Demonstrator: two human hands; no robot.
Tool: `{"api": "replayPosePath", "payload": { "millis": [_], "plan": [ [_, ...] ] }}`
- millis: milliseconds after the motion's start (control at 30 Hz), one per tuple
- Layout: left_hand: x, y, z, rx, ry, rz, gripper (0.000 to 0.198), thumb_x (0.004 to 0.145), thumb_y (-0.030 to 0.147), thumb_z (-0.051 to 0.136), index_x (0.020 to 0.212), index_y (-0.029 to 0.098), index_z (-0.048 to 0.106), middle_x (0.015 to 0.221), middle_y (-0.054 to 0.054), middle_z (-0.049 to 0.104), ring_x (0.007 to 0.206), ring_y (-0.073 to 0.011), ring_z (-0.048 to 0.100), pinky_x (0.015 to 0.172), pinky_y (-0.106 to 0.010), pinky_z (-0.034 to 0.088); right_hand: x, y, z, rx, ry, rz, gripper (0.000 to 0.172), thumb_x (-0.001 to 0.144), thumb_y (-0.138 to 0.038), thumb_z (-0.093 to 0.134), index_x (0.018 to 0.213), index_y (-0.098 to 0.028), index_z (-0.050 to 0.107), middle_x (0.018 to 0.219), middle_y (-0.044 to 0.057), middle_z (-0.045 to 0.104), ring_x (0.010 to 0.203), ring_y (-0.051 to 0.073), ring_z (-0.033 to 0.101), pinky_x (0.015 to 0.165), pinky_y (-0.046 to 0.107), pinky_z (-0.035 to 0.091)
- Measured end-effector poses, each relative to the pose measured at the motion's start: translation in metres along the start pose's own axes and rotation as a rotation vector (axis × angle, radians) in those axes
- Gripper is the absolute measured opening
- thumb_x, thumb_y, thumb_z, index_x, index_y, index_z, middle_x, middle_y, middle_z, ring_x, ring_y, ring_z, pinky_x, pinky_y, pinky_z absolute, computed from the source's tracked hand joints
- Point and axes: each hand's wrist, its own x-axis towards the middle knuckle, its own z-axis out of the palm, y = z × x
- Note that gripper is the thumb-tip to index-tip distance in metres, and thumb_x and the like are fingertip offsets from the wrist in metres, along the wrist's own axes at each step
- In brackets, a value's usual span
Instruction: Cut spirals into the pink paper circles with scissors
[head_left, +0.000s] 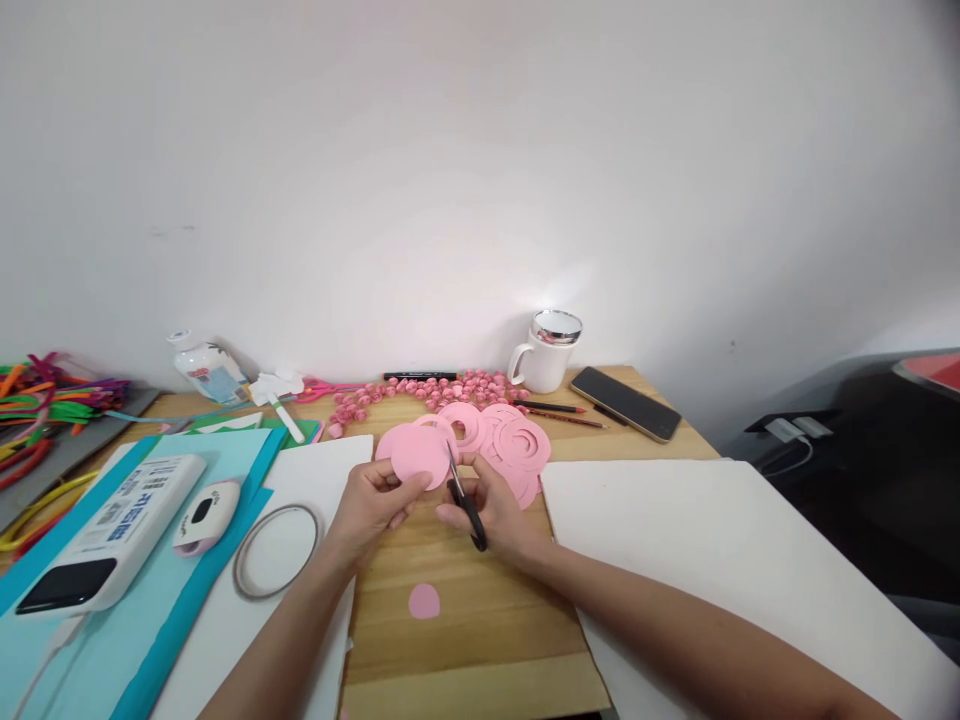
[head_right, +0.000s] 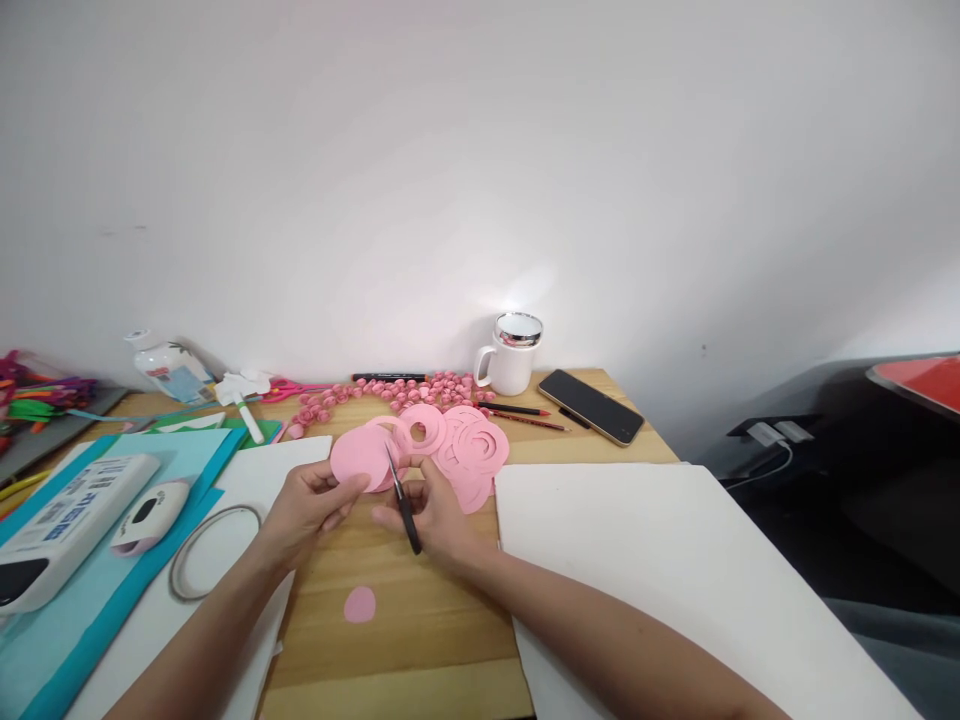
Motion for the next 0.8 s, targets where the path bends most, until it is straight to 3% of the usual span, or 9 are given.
{"api": "replayPosePath", "payload": {
  "millis": [300,567,800],
  "plan": [
    [-0.0012,0.0045,0.0006,0.018,0.012,0.050,0.034,0.063,0.037,0.068,0.048,0.016,0.047,0.036,0.009,0.036,0.034,-0.0034,0.027,0.038,-0.020,0.018,-0.0001,0.0027,-0.0016,-0.042,-0.007,-0.002,0.052,0.063,-0.040,0.073,0.098,-0.021,0.040,0.054,-0.010,0.045,0.043,0.007,0.038,0.042,0.018,0.030],
    [-0.0003,0.0031,0.0031,-0.143,-0.037,-0.006,0.025,0.069,0.037,0.065,0.062,0.016,0.053,0.045,0.005,0.054,0.032,-0.0061,0.040,0.032,-0.018,0.026,-0.0009,0.0046,-0.0018,-0.067,-0.013,-0.003,0.051,0.066,-0.044,0.069,0.099,-0.021,0.039,0.050,-0.011,0.045,0.041,0.008,0.042,0.040,0.019,0.033],
    [-0.0012,-0.0002,0.0036,-0.059,0.057,0.021,0.028,0.063,0.032,0.070,0.051,0.013,0.053,0.039,0.006,0.048,0.031,-0.0027,0.034,0.033,-0.017,0.020,-0.0021,0.0018,0.0013,-0.028,-0.023,0.025,0.054,0.062,-0.037,0.074,0.100,-0.021,0.038,0.053,-0.010,0.047,0.043,0.007,0.041,0.043,0.019,0.031]
  ]
}}
